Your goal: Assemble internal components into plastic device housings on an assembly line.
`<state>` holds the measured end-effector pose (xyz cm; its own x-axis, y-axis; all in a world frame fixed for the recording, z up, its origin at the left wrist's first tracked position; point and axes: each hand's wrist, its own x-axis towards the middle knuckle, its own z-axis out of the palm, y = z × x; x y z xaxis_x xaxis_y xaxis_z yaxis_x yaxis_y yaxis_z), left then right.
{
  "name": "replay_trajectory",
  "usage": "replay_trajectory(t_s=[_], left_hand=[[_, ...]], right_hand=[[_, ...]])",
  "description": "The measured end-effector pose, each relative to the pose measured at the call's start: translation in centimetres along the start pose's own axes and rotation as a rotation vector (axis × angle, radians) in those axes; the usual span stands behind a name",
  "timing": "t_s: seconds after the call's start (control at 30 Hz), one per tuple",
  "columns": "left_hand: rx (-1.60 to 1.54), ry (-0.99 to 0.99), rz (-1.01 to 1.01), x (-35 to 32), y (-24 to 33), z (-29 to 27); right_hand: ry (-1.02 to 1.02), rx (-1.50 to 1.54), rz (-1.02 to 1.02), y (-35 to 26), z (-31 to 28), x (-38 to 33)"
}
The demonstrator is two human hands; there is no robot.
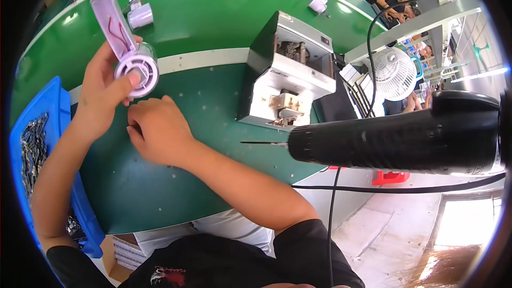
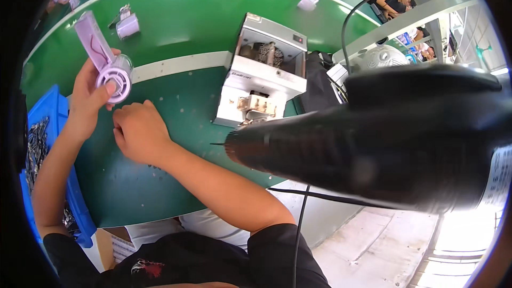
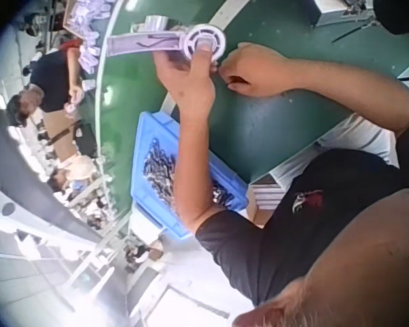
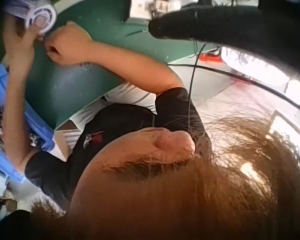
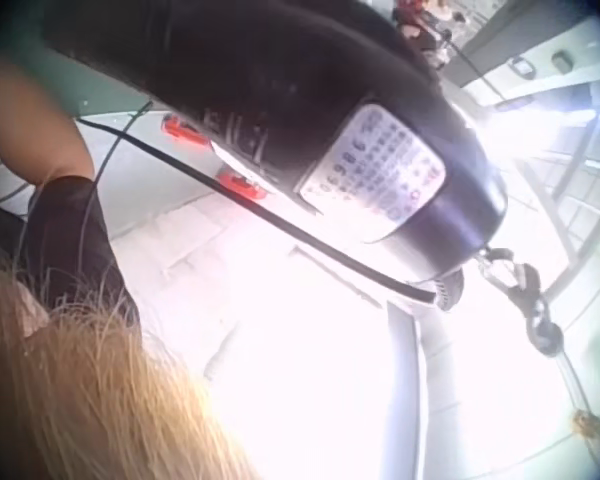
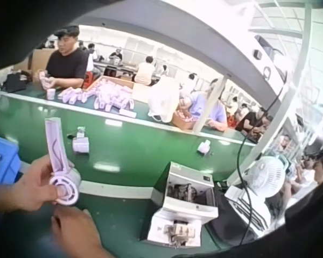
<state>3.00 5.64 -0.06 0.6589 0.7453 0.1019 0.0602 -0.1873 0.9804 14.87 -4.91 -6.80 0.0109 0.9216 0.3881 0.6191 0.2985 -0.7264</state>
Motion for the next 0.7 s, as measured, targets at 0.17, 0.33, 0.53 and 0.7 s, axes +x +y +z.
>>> replay_trajectory(t_s=[0.17, 0.33, 0.53, 0.7], left_hand=[[-0.149, -0.018, 0.066, 0.0, -1.8, 1.2], [0.149, -0.099, 0.181, -0.8, -2.3, 1.6], [0.128, -0.116, 0.161, -0.6, -2.4, 1.8], [0.116, -0.132, 0.116, -0.3, -2.4, 2.0]], right_hand=[[-0.056, 0.001, 0.05, 0.0, -0.1, 0.1], [0.038, 0.065, -0.002, 1.2, 0.7, -0.7], [0.007, 0.079, -0.008, 1.3, 0.9, -0.9], [0.002, 0.085, -0.004, 1.3, 0.8, -0.8]])
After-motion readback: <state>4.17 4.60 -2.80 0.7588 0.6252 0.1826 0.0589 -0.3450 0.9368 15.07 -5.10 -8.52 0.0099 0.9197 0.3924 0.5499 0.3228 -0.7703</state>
